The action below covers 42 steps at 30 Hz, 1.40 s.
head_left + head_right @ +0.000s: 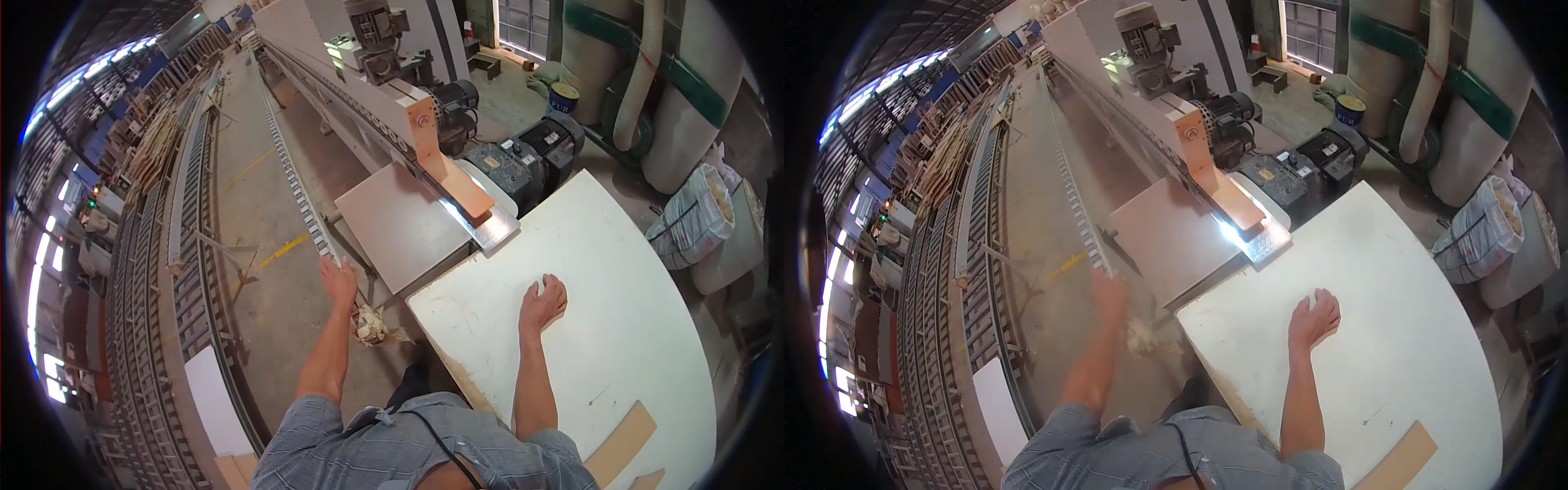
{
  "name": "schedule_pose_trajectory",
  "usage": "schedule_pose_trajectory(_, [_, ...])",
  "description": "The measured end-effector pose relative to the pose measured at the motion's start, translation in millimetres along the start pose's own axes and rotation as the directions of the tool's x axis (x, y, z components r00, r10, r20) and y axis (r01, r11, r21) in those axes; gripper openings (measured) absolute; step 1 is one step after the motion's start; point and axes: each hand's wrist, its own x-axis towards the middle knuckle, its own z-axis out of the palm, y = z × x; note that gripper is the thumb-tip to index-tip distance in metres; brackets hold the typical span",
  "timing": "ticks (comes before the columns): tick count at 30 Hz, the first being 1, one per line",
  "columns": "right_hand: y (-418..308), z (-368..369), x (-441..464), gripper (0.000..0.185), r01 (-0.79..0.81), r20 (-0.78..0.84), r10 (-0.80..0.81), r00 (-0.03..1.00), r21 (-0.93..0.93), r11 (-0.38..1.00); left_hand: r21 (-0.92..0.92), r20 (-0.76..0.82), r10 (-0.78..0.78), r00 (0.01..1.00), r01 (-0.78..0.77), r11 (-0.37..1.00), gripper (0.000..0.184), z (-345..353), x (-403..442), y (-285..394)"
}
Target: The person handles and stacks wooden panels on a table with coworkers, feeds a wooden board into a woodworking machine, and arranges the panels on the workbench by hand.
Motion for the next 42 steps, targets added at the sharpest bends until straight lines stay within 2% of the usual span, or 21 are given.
schedule_pose_trajectory(3, [0.2, -1.5, 2.0, 0.035, -0.027, 0.050, 0.026, 0.998, 0.010, 1.000, -0.011, 0.030, -0.017, 0.999, 0.017, 1.000, 0.060, 0.8, 0.6, -1.3])
schedule_pose_trajectory(9, [1.8, -2.3, 3.7, 0.035, -0.020, 0.040, 0.018, 0.999, 0.052, 0.998, 0.020, -0.044, 0.067, 0.997, -0.067, 0.998, 0.057, 3.8, -0.1, -1.2])
schedule_pose_trajectory(15, [-0.1, -6.7, 5.5, 0.035, -0.030, 0.054, 0.026, 0.998, 0.087, 0.996, -0.049, 0.065, 0.007, 0.998, -0.004, 0.999, 0.054, -10.5, -0.2, 15.8])
schedule_pose_trajectory(20, [-0.9, -8.9, 6.6, 0.034, -0.041, 0.060, 0.035, 0.998, 0.089, 0.995, 0.012, 0.003, 0.107, 0.994, -0.107, 0.994, 0.055, -2.1, -1.6, 4.3])
schedule_pose_trajectory(27, [0.6, -7.3, 6.5, 0.033, -0.022, 0.030, 0.020, 0.999, 0.086, 0.996, -0.002, 0.037, 0.102, 0.994, -0.102, 0.995, 0.058, -1.4, 2.6, 1.9])
schedule_pose_trajectory(42, [6.6, 2.2, 1.4, 0.035, 0.054, -0.050, -0.051, 0.997, 0.053, 0.997, 0.079, -0.025, 0.069, 0.997, -0.067, 0.995, 0.064, 9.3, 0.1, -9.3])
